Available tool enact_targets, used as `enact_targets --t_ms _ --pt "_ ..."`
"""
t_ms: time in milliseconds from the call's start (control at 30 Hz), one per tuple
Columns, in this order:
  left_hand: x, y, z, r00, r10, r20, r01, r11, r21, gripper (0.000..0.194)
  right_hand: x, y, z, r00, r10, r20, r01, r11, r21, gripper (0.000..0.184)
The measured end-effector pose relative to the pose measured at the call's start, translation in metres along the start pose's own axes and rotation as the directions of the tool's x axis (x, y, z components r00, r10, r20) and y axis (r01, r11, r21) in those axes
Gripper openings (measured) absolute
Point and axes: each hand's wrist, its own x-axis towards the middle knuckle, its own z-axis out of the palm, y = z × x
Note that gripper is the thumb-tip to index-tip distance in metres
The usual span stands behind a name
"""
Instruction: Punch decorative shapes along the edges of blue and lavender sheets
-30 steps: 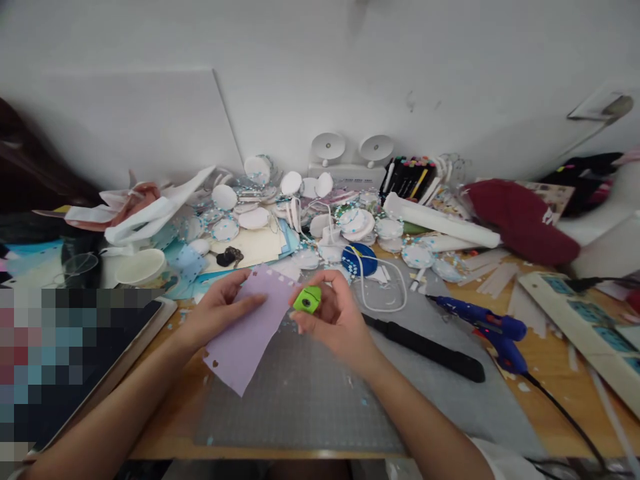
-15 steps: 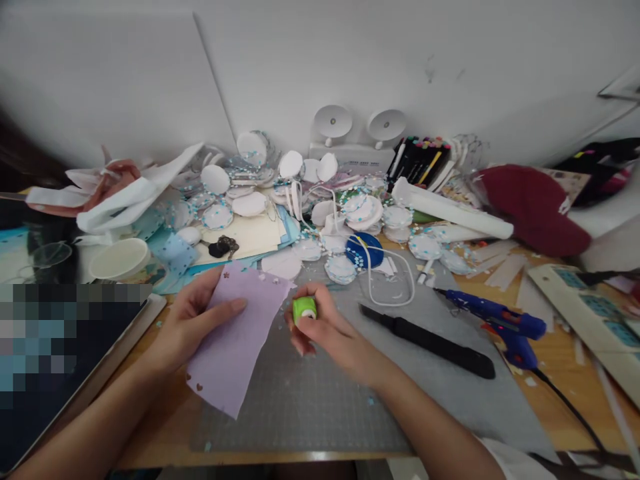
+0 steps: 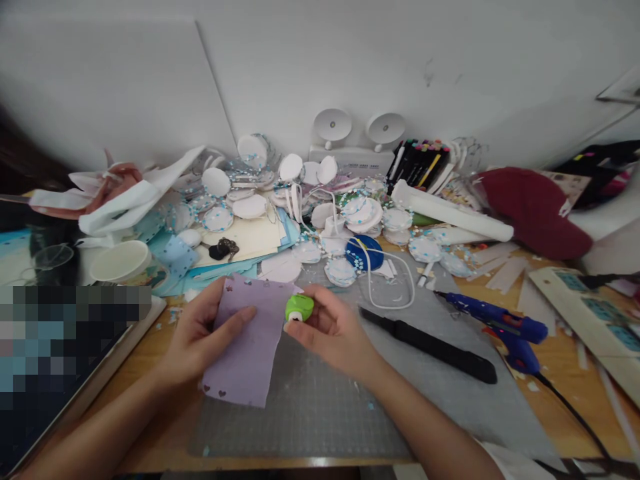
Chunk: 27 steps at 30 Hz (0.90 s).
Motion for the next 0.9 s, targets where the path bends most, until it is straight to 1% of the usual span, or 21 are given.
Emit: enact_targets --t_ms 67,133,233,300,400,467,533,600,700,767,833,900 --pt "-0.001 -0.003 0.001 1.0 0.02 0.008 -0.02 0.999 0.025 0.018 0.0 0.0 0.0 1.0 -0.01 -0.024 0.009 1.0 -0.019 0.033" --pt "-0.001 -0.007 0.002 0.997 0.077 0.026 -0.078 0.995 0.062 0.018 0.001 0.001 0.0 0.999 -0.001 -0.05 0.0 1.0 -0.019 0.036" --pt "0.0 -0.01 0.003 0.977 0.193 0.091 -0.204 0.97 0.132 0.017 0.002 0.004 0.0 0.994 0.035 -0.104 -0.031 0.999 0.039 0.04" --pt "0.001 -0.012 0.003 0.965 0.229 0.128 -0.249 0.954 0.168 0.017 0.002 0.006 -0.001 0.99 0.069 -0.124 -0.056 0.993 0.103 0.041" --pt "0.002 -0.013 0.003 0.954 0.26 0.152 -0.289 0.931 0.222 0.019 0.002 0.007 -0.002 0.987 0.128 -0.095 -0.107 0.975 0.197 0.039" --pt "0.002 -0.014 0.003 0.947 0.273 0.166 -0.308 0.92 0.244 0.02 0.002 0.005 -0.003 0.985 0.159 -0.061 -0.142 0.964 0.226 0.038" --pt "0.001 -0.014 0.003 0.949 0.262 0.178 -0.299 0.926 0.232 0.022 0.002 0.002 -0.004 0.986 0.165 -0.03 -0.154 0.964 0.218 0.034" --pt "0.0 -0.014 0.004 0.959 0.223 0.175 -0.255 0.949 0.186 0.02 0.002 -0.001 -0.006 0.988 0.154 0.0 -0.151 0.968 0.2 0.032" --pt "0.0 -0.014 0.006 0.975 0.159 0.157 -0.177 0.979 0.107 0.016 0.004 -0.004 -0.007 0.99 0.126 0.057 -0.133 0.98 0.15 0.033" --pt "0.001 -0.015 0.008 0.983 0.137 0.125 -0.147 0.987 0.069 0.017 0.005 -0.003 -0.006 0.998 0.061 0.019 -0.062 0.995 0.08 0.034" --pt "0.002 -0.017 0.01 0.987 0.138 0.078 -0.142 0.989 0.051 0.019 0.007 -0.002 -0.004 0.997 -0.037 -0.066 0.036 0.999 -0.017 0.034" --pt "0.002 -0.019 0.011 0.988 0.151 0.043 -0.153 0.987 0.056 0.02 0.007 0.0 -0.003 0.99 -0.089 -0.107 0.08 0.993 -0.084 0.035"
